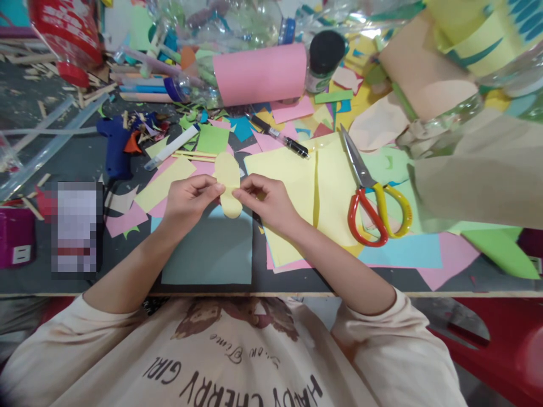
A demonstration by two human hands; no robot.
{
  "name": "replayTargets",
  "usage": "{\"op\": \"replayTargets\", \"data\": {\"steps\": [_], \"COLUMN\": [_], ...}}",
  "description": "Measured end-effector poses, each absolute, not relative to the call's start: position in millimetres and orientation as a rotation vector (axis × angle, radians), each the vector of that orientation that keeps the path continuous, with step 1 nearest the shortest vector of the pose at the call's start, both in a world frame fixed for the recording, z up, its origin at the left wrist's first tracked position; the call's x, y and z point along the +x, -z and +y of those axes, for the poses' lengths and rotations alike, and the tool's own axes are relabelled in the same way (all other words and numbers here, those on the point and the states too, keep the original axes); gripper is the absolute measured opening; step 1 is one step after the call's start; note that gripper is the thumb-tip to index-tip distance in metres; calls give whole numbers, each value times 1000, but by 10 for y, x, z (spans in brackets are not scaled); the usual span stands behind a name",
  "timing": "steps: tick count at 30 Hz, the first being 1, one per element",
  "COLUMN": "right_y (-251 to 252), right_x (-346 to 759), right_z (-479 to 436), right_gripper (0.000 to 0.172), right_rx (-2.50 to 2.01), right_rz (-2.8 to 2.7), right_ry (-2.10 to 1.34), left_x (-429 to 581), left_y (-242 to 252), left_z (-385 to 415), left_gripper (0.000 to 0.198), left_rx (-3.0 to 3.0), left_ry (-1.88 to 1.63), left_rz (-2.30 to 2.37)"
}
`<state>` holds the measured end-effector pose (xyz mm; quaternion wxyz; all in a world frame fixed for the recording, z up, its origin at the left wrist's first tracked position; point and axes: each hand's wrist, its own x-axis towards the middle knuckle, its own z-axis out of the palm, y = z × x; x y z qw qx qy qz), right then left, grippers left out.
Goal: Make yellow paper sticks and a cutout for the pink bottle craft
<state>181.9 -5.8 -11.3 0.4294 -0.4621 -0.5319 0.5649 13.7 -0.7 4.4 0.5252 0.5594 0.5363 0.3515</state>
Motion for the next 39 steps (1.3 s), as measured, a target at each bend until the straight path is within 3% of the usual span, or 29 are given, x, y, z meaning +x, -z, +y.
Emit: {"op": "replayTargets", "data": {"steps": [13,19,31,39], "right_y": [108,93,156,159], "right_x": [1837,1847,1851,1837], "right_z": [-43,-54,-71,-58], "right_gripper": [24,29,31,22], "right_rx": [-1113,-1151,-1110,-1071], "right_rz": [-1318,-1361,-1403,-1351], "right_ry": [-1417,-1388,-1442,-1392], "left_x": [138,148,177,155], "left_y": [-62,-68,-45,-17], "left_z": [-22,-35,-65,-66], "left_gripper": [25,27,19,17], "left_rx": [1399,1427,1594,1610], "left_ry": [-792,-722,-803,-927], "left_rz": [1281,1285,1270,1261]}}
